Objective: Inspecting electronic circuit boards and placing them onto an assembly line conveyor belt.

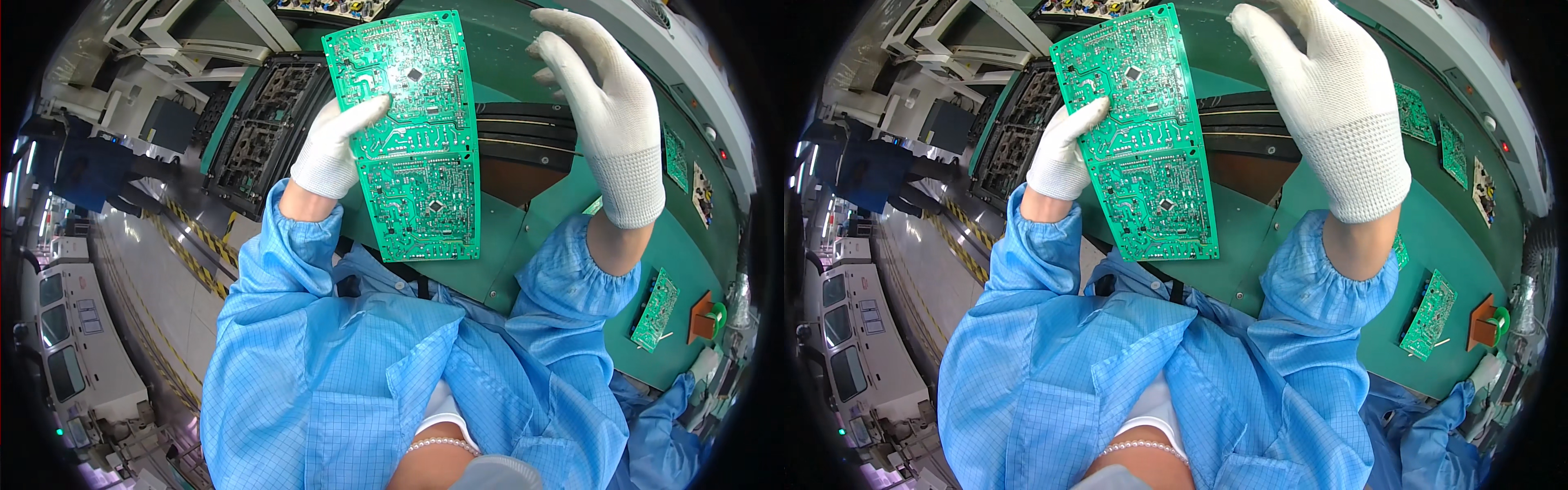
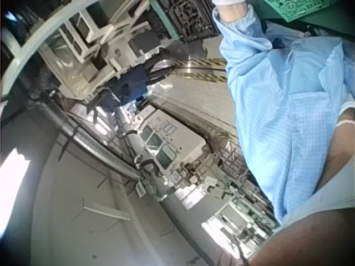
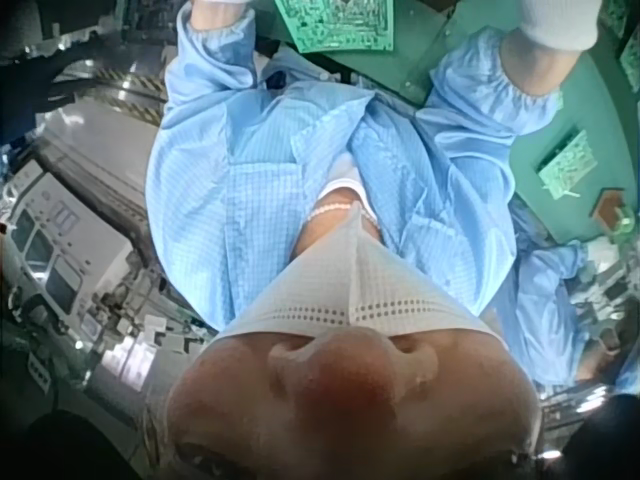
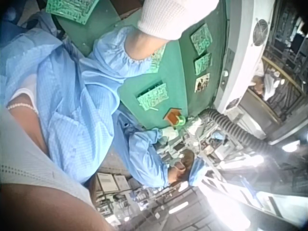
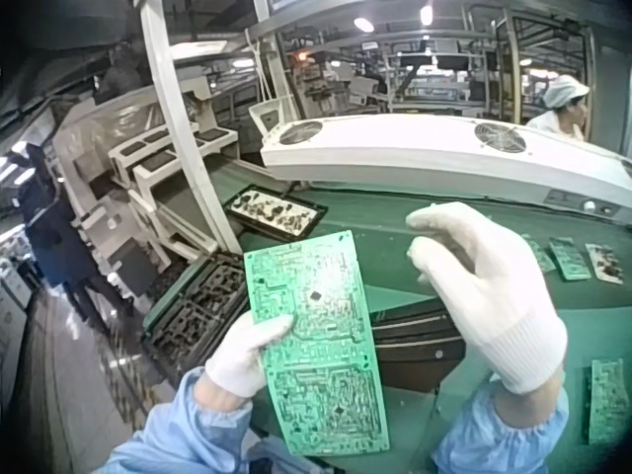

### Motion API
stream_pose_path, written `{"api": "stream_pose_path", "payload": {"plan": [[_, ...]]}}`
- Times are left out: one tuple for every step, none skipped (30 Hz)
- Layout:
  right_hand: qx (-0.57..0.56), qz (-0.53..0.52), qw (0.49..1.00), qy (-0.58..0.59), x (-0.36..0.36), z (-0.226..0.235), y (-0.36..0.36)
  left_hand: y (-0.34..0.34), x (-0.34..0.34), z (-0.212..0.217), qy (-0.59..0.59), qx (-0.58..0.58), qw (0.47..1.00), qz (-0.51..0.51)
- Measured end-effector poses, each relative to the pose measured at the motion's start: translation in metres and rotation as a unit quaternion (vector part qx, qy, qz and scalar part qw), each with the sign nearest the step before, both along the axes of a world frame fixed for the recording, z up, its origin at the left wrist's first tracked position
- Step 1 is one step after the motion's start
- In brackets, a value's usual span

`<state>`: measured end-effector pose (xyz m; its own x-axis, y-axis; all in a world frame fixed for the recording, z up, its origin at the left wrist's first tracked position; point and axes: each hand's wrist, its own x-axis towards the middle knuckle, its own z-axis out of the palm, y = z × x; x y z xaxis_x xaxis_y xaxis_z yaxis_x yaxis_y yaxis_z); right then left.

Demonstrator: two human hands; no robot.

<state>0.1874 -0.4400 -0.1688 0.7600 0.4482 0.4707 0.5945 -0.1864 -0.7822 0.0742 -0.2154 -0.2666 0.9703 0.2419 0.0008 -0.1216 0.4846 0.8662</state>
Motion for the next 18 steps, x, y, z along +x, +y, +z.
{"api": "stream_pose_path", "payload": {"plan": [[-0.007, -0.011, 1.0, 0.01, -0.004, 0.004, 0.0, 0.0, 0.0, 0.001, -0.004, 0.011, 1.0, 0.002], [-0.014, -0.022, 0.999, 0.019, -0.007, 0.006, -0.001, 0.0, 0.0, 0.002, -0.004, 0.01, 1.0, 0.003], [-0.015, -0.021, 1.0, 0.018, -0.01, 0.007, -0.005, 0.0, -0.001, 0.002, -0.006, 0.009, 1.0, -0.001], [-0.002, 0.045, 0.999, 0.023, -0.012, 0.007, -0.009, 0.0, -0.001, 0.003, -0.007, 0.01, 1.0, -0.005], [0.011, 0.11, 0.993, 0.029, -0.015, 0.008, -0.015, 0.0, -0.001, 0.004, -0.008, 0.009, 1.0, -0.004], [0.03, 0.185, 0.981, 0.052, -0.023, 0.012, -0.024, 0.0, -0.001, 0.006, -0.01, 0.01, 1.0, -0.004], [0.049, 0.255, 0.963, 0.074, -0.029, 0.016, -0.035, -0.002, 0.0, 0.006, -0.012, 0.01, 1.0, -0.008], [0.078, 0.406, 0.909, -0.048, -0.011, 0.017, -0.041, -0.004, 0.001, 0.011, -0.012, 0.009, 1.0, -0.013], [0.027, 0.532, 0.846, -0.033, 0.008, 0.012, -0.057, -0.005, 0.004, 0.016, -0.009, 0.032, 0.999, -0.006], [-0.093, 0.696, 0.712, -0.021, 0.013, 0.027, -0.05, -0.006, 0.006, 0.014, -0.005, 0.055, 0.998, 0.004], [0.001, 0.708, 0.704, -0.059, -0.004, 0.024, -0.034, 0.0, -0.003, 0.012, -0.002, 0.055, 0.998, 0.029], [0.098, 0.713, 0.689, -0.09, -0.021, 0.019, -0.023, 0.005, -0.014, 0.01, 0.001, 0.056, 0.997, 0.051], [0.094, 0.705, 0.697, -0.09, -0.029, 0.019, -0.028, 0.002, -0.01, 0.012, 0.0, 0.054, 0.998, 0.036], [0.104, 0.706, 0.698, -0.063, -0.035, 0.018, -0.032, 0.0, -0.005, 0.014, -0.001, 0.05, 0.998, 0.026], [0.114, 0.707, 0.697, -0.037, -0.041, 0.017, -0.034, -0.001, -0.001, 0.017, -0.008, 0.053, 0.998, 0.016], [0.128, 0.717, 0.685, -0.009, -0.044, 0.015, -0.033, 0.001, -0.002, 0.017, -0.013, 0.058, 0.998, 0.02], [0.14, 0.727, 0.672, 0.02, -0.047, 0.013, -0.031, 0.008, -0.003, 0.017, -0.015, 0.068, 0.997, 0.028], [0.152, 0.736, 0.658, 0.049, -0.049, 0.012, -0.029, 0.012, -0.005, 0.017, -0.016, 0.066, 0.997, 0.038]]}}
